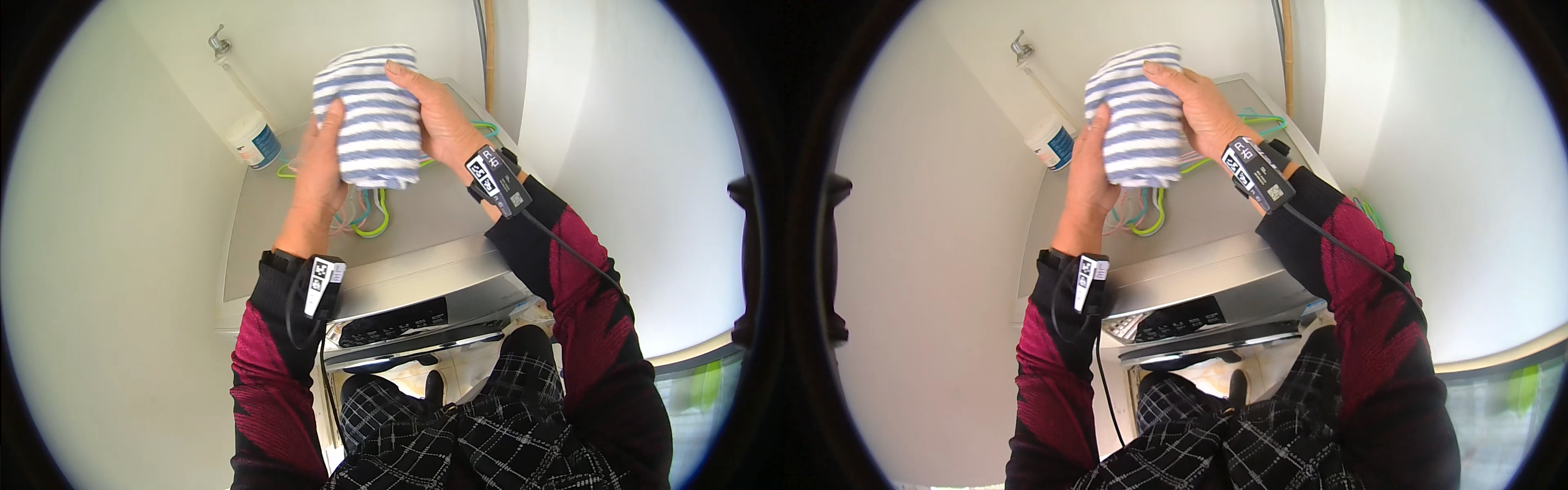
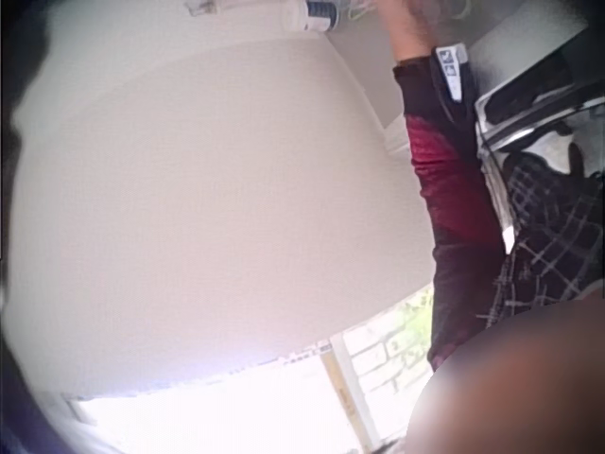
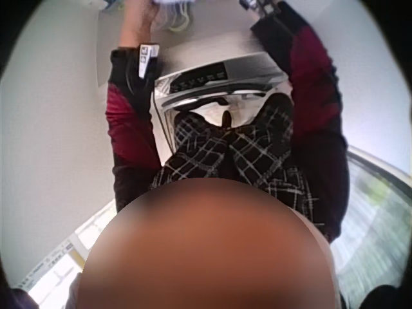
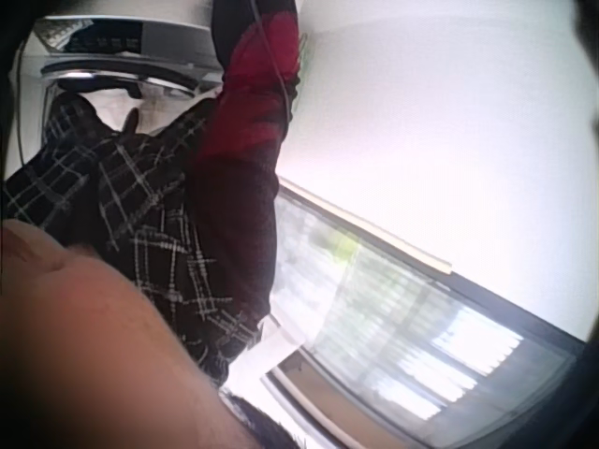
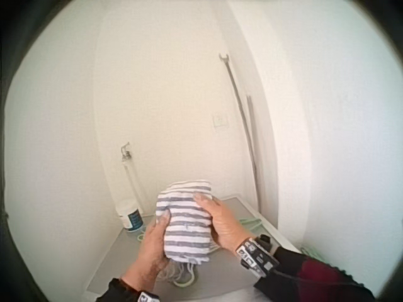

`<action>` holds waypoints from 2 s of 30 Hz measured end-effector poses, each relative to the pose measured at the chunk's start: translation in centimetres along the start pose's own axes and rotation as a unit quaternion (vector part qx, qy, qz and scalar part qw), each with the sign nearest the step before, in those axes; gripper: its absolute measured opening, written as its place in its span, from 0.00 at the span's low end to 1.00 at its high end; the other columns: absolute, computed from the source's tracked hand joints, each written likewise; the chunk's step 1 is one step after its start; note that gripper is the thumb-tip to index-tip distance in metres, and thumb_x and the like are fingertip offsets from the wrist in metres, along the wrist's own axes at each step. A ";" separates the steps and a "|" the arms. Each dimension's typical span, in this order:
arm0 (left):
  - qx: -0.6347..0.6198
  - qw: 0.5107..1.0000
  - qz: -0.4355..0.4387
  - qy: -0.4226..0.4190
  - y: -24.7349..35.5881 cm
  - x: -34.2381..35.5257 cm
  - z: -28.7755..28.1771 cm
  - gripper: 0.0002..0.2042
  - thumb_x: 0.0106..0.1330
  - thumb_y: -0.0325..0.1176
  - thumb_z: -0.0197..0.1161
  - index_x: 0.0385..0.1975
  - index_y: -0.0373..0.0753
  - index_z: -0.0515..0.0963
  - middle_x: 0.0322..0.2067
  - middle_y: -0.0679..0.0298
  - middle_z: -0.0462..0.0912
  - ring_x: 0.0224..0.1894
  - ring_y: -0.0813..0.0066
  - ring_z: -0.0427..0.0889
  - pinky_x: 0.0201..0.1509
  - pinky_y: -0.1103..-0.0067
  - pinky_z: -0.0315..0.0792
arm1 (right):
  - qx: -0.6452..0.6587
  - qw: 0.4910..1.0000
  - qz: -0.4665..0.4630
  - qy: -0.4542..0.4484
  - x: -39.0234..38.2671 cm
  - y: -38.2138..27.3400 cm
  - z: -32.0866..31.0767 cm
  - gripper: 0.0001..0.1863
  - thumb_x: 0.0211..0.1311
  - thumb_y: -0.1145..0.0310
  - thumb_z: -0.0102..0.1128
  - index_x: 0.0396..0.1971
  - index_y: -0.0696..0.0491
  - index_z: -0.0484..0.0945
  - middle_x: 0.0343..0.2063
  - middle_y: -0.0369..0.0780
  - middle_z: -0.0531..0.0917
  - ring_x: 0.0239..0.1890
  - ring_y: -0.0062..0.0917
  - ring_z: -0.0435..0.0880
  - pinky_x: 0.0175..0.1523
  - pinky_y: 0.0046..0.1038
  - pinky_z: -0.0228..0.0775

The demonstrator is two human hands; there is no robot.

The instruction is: The person places a striped towel onto a plastic hanger and hangs it on a wall-mounted faucet. They repeat this process with several additional hangers, placing each towel on a hanger and hanging it on the faucet.

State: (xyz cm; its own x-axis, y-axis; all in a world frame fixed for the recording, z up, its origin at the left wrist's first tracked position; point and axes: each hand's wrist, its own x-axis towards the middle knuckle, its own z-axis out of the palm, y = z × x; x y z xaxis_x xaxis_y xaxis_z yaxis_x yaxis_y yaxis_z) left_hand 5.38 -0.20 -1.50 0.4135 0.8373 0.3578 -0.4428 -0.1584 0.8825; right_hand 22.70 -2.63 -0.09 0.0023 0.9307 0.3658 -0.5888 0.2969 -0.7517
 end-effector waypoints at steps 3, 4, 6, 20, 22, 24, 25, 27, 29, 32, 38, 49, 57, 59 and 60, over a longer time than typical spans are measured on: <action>-0.041 0.999 -0.001 0.003 0.2 0.2 0.1 0.27 0.81 0.50 0.49 0.65 0.33 0.69 0.55 0.57 0.82 0.54 0.67 0.85 0.58 0.72 0.80 | -0.019 0.997 0.059 -0.054 0.0 0.7 0.6 0.35 0.63 0.48 0.72 0.59 0.60 0.75 0.51 0.42 0.84 0.52 0.26 0.85 0.59 0.30 0.79; -0.033 0.999 0.004 0.008 0.1 0.2 0.1 0.26 0.81 0.50 0.49 0.65 0.33 0.69 0.55 0.56 0.83 0.54 0.67 0.85 0.58 0.73 0.80 | 0.009 0.991 0.087 -0.098 -0.6 1.1 0.6 0.39 0.61 0.45 0.73 0.61 0.59 0.73 0.51 0.41 0.84 0.52 0.25 0.85 0.62 0.30 0.76; -0.057 0.998 -0.037 0.002 0.0 0.0 -0.2 0.27 0.82 0.52 0.46 0.66 0.34 0.68 0.55 0.56 0.82 0.55 0.65 0.85 0.55 0.72 0.82 | 0.011 0.987 0.117 -0.110 -1.1 1.8 0.9 0.41 0.59 0.43 0.73 0.63 0.57 0.72 0.55 0.42 0.82 0.58 0.27 0.81 0.67 0.31 0.71; 0.552 0.830 0.071 0.040 2.6 0.5 -5.5 0.18 0.73 0.45 0.63 0.48 0.35 0.85 0.42 0.58 0.87 0.46 0.71 0.83 0.52 0.74 0.76 | -0.271 0.955 -0.122 0.021 1.3 -2.0 -3.7 0.23 0.56 0.59 0.76 0.46 0.59 0.83 0.38 0.40 0.89 0.38 0.26 0.89 0.45 0.28 0.83; 0.608 0.791 0.036 -0.056 1.2 -0.1 -5.8 0.18 0.72 0.44 0.64 0.49 0.34 0.84 0.43 0.58 0.87 0.46 0.69 0.83 0.53 0.73 0.76 | -0.293 0.951 -0.087 0.052 1.7 -1.6 -5.0 0.22 0.60 0.58 0.74 0.48 0.58 0.83 0.39 0.40 0.89 0.39 0.25 0.89 0.45 0.27 0.83; 0.609 0.769 -0.066 -0.182 0.0 0.1 -5.8 0.18 0.70 0.41 0.66 0.51 0.34 0.84 0.44 0.56 0.86 0.47 0.64 0.84 0.53 0.72 0.76 | -0.296 0.952 -0.059 0.061 2.2 -0.8 -5.8 0.21 0.61 0.58 0.73 0.48 0.57 0.84 0.38 0.39 0.89 0.38 0.23 0.89 0.44 0.26 0.81; 0.631 0.751 -0.041 -0.190 -0.4 0.0 -5.8 0.18 0.69 0.41 0.67 0.50 0.34 0.84 0.44 0.55 0.86 0.47 0.63 0.84 0.52 0.71 0.76 | -0.330 0.939 -0.066 0.071 2.4 -0.5 -6.1 0.21 0.61 0.58 0.73 0.47 0.57 0.84 0.38 0.39 0.88 0.38 0.22 0.88 0.43 0.26 0.81; 0.664 0.717 0.021 -0.211 -0.9 0.2 -5.8 0.17 0.68 0.39 0.68 0.49 0.34 0.84 0.43 0.54 0.85 0.45 0.62 0.84 0.51 0.71 0.76 | -0.402 0.909 -0.077 0.084 2.9 0.1 -6.5 0.20 0.61 0.58 0.73 0.46 0.57 0.84 0.38 0.38 0.88 0.37 0.21 0.88 0.43 0.26 0.81; 0.634 0.746 0.048 -0.198 -0.9 0.4 -5.8 0.15 0.68 0.40 0.65 0.44 0.34 0.85 0.33 0.51 0.84 0.38 0.54 0.84 0.44 0.67 0.75 | -0.399 0.908 -0.107 0.076 3.1 0.5 -6.6 0.22 0.58 0.56 0.74 0.45 0.57 0.85 0.38 0.39 0.89 0.37 0.24 0.88 0.44 0.26 0.81; 0.649 0.737 0.085 -0.167 -0.7 0.3 -5.9 0.12 0.69 0.37 0.65 0.41 0.34 0.86 0.33 0.52 0.84 0.37 0.55 0.83 0.43 0.68 0.75 | -0.349 0.927 -0.117 0.080 2.8 0.5 -6.4 0.26 0.52 0.54 0.77 0.43 0.59 0.86 0.38 0.43 0.90 0.37 0.28 0.90 0.44 0.29 0.82; 0.678 0.700 0.216 -0.065 1.1 0.2 -4.8 0.09 0.67 0.38 0.66 0.36 0.40 0.87 0.30 0.55 0.84 0.34 0.51 0.83 0.40 0.63 0.75 | -0.375 0.869 -0.304 0.106 1.6 -2.1 -4.6 0.23 0.59 0.58 0.75 0.46 0.60 0.83 0.40 0.41 0.89 0.40 0.25 0.90 0.45 0.25 0.82; 0.639 0.673 0.371 0.024 0.4 -1.2 -1.4 0.06 0.57 0.33 0.72 0.32 0.40 0.86 0.31 0.55 0.86 0.34 0.52 0.85 0.36 0.63 0.79 | -0.627 0.634 -0.453 0.017 -2.1 2.2 1.9 0.25 0.49 0.67 0.69 0.50 0.56 0.78 0.44 0.47 0.80 0.48 0.46 0.81 0.51 0.43 0.76; 0.711 0.622 0.327 -0.037 0.9 -2.3 -0.1 0.03 0.62 0.31 0.70 0.32 0.40 0.88 0.24 0.60 0.83 0.24 0.59 0.82 0.28 0.69 0.73 | -0.750 0.587 -0.186 0.242 2.1 -2.6 -5.4 0.29 0.50 0.70 0.67 0.57 0.53 0.76 0.45 0.47 0.79 0.49 0.46 0.81 0.51 0.44 0.77; 0.719 0.602 0.345 -0.037 1.1 -2.1 -0.1 0.03 0.62 0.31 0.70 0.31 0.40 0.87 0.24 0.60 0.83 0.24 0.60 0.82 0.28 0.69 0.73 | -0.753 0.561 -0.263 0.222 1.3 -2.6 -4.8 0.30 0.51 0.69 0.67 0.58 0.53 0.75 0.44 0.48 0.79 0.47 0.48 0.82 0.50 0.44 0.78; 0.721 0.600 0.347 -0.022 1.1 -2.0 -0.2 0.03 0.61 0.32 0.70 0.30 0.41 0.86 0.23 0.60 0.82 0.24 0.58 0.82 0.28 0.68 0.73 | -0.743 0.571 -0.283 0.203 0.8 -2.5 -3.9 0.30 0.51 0.69 0.68 0.58 0.53 0.75 0.44 0.48 0.79 0.47 0.48 0.82 0.50 0.44 0.78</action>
State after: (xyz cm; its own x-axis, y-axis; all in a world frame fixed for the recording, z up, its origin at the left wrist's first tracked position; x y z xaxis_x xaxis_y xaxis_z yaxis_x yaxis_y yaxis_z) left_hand 3.89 -1.88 -1.30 0.5617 0.2993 0.7713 0.6150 -0.7747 -0.1472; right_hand 27.36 -1.80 -0.08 0.2175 0.4785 0.8507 0.9353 0.1471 -0.3219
